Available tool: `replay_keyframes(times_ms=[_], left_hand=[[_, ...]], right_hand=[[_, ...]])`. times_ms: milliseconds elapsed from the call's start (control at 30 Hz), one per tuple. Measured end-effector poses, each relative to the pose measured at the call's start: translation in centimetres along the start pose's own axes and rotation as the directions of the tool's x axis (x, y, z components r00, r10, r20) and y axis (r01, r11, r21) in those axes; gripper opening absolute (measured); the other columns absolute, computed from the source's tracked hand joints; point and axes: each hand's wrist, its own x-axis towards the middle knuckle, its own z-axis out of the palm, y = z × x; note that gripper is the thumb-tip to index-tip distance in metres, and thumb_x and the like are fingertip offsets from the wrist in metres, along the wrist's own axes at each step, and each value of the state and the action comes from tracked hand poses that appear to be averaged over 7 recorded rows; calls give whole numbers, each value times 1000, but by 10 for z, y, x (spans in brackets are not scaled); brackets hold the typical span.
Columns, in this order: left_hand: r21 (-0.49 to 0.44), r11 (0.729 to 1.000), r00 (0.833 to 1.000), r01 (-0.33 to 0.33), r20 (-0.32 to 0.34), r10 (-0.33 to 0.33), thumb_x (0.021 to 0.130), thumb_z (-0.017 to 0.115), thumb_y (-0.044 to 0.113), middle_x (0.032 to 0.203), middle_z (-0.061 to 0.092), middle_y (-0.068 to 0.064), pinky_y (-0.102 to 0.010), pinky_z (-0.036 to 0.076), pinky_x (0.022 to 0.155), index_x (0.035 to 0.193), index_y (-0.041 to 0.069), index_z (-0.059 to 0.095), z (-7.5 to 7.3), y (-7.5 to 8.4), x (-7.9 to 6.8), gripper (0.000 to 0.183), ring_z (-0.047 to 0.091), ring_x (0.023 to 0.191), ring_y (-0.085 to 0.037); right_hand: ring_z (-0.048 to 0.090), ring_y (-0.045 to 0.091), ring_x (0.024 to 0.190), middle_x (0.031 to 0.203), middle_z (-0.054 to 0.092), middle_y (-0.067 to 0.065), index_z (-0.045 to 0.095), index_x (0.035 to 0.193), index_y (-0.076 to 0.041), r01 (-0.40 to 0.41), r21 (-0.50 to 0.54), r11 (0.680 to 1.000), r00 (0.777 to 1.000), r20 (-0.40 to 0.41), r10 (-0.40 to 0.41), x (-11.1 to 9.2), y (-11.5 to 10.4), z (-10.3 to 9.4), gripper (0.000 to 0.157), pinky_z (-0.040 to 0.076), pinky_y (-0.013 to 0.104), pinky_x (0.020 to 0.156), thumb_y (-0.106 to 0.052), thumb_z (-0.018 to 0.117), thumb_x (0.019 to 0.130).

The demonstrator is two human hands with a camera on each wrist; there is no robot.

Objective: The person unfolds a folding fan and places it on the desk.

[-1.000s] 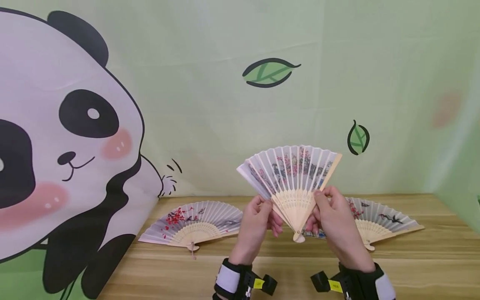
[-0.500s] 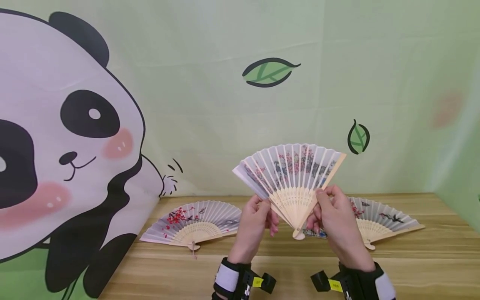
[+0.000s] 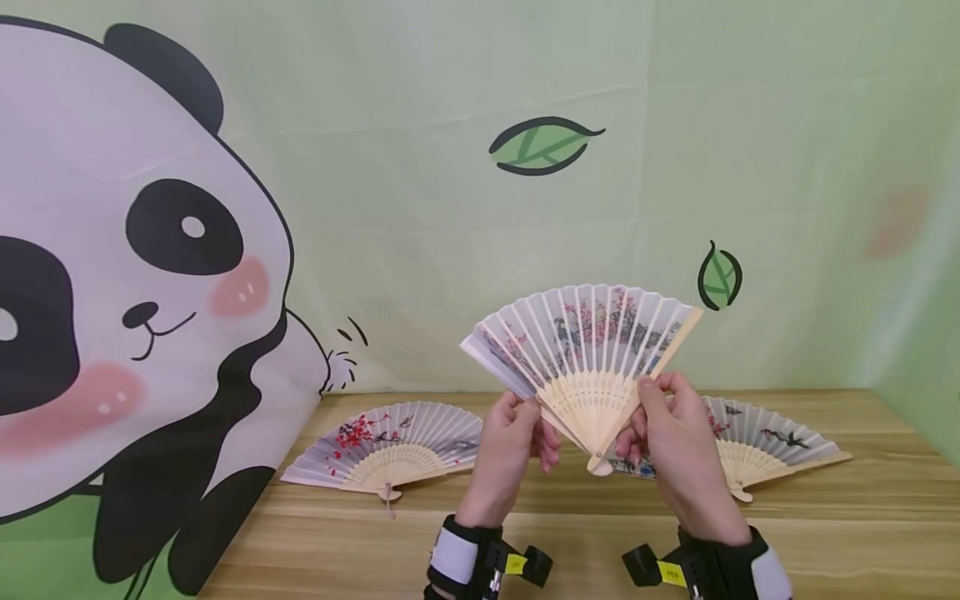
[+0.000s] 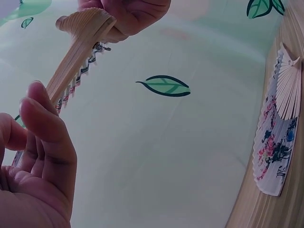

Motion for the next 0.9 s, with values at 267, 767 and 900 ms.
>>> replay_keyframes(times_ms=[267, 767, 900], left_hand=[[-3, 1000, 1000, -6, -6, 6, 103, 39, 10, 72, 57, -17, -24, 46, 44, 115, 1, 52, 0, 1, 0, 20, 54, 51, -18], [-14, 1000, 999, -20, -47, 20, 103, 39, 12, 73, 57, -17, -25, 46, 45, 116, 2, 52, -1, 2, -1, 21, 55, 52, -18], [-15, 1000, 998, -19, -53, 18, 103, 39, 12, 73, 57, -17, -25, 46, 45, 117, 3, 52, 0, 2, -1, 22, 55, 52, -18]], right_hand=[[55, 28, 50, 63, 39, 8, 31, 104, -4, 2, 11, 1000, 1000, -24, -2, 0, -1, 0, 22, 43, 29, 43, -25, 36, 109], [57, 26, 54, 68, 41, 8, 31, 104, -5, 0, 32, 999, 998, -67, 2, -1, 0, 1, 23, 44, 31, 44, -27, 34, 109], [57, 26, 55, 68, 41, 8, 31, 102, -4, -2, 39, 999, 998, -68, 5, -1, 0, 1, 24, 43, 30, 44, -27, 34, 109]])
